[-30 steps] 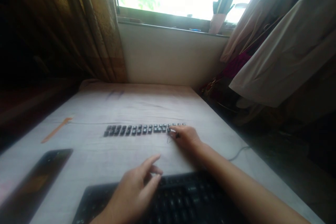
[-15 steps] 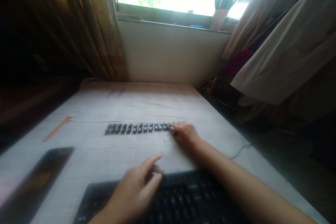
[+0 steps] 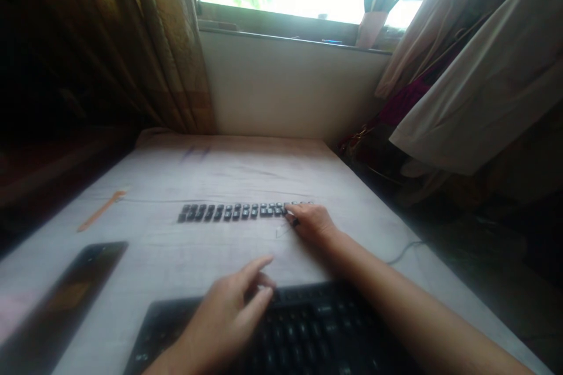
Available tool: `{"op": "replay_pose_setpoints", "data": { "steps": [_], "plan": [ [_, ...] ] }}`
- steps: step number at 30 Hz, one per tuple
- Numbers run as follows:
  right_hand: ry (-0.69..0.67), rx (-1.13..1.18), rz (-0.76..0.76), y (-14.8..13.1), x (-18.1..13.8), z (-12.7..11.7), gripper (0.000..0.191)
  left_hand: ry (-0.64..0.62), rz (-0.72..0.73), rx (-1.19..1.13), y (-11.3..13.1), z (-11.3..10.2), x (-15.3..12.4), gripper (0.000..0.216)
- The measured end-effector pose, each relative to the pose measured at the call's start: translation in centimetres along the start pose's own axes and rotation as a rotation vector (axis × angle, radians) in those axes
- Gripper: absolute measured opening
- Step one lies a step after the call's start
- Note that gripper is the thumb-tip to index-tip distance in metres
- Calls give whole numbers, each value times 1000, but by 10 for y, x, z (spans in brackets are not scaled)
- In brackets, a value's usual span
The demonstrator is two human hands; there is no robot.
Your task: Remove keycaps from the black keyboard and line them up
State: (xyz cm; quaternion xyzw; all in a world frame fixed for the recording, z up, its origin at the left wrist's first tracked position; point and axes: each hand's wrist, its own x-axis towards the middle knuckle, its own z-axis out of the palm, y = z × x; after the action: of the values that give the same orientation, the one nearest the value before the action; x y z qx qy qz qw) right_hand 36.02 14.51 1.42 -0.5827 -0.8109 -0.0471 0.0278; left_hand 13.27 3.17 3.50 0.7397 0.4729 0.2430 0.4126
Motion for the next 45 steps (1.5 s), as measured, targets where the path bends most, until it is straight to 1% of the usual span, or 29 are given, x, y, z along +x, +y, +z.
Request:
{"op": "replay_pose_setpoints", "data": {
  "steps": [15, 21, 24, 27, 30, 33, 35, 37, 39, 42, 43, 45],
  "plan": [
    [7, 20, 24, -1, 2, 2, 28, -16, -5, 17, -2, 1, 1, 41],
    [24, 82, 37, 1, 2, 6, 28, -8, 12, 20, -4, 2, 1, 41],
    [57, 149, 55, 3, 0, 6, 28, -4, 22, 18, -5, 2, 2, 40],
    [123, 255, 95, 6, -4, 0, 27, -1, 35, 27, -6, 2, 2, 40],
    [198, 407, 152, 10, -11, -12, 31, 2, 51, 39, -7, 2, 1, 40],
    [225, 580, 188, 17, -25, -27, 51, 6, 73, 47, -7, 2, 0, 39],
    [233, 786, 204, 21, -41, -38, 64, 21, 90, 79, -8, 2, 0, 36],
    [242, 1101, 229, 24, -59, -47, 70, 57, 118, 142, -9, 1, 0, 33],
    [196, 1277, 254, 23, -77, -54, 73, 90, 170, 217, -11, 0, 0, 30],
    [78, 1336, 257, 18, -96, -61, 74, 89, 247, 326, -14, -1, 2, 26],
    [46, 1345, 255, 16, -100, -63, 71, 77, 261, 356, -15, -1, 2, 25],
    [-24, 1346, 266, 11, -106, -68, 60, 43, 272, 395, -17, 1, 2, 25]
  ]
}}
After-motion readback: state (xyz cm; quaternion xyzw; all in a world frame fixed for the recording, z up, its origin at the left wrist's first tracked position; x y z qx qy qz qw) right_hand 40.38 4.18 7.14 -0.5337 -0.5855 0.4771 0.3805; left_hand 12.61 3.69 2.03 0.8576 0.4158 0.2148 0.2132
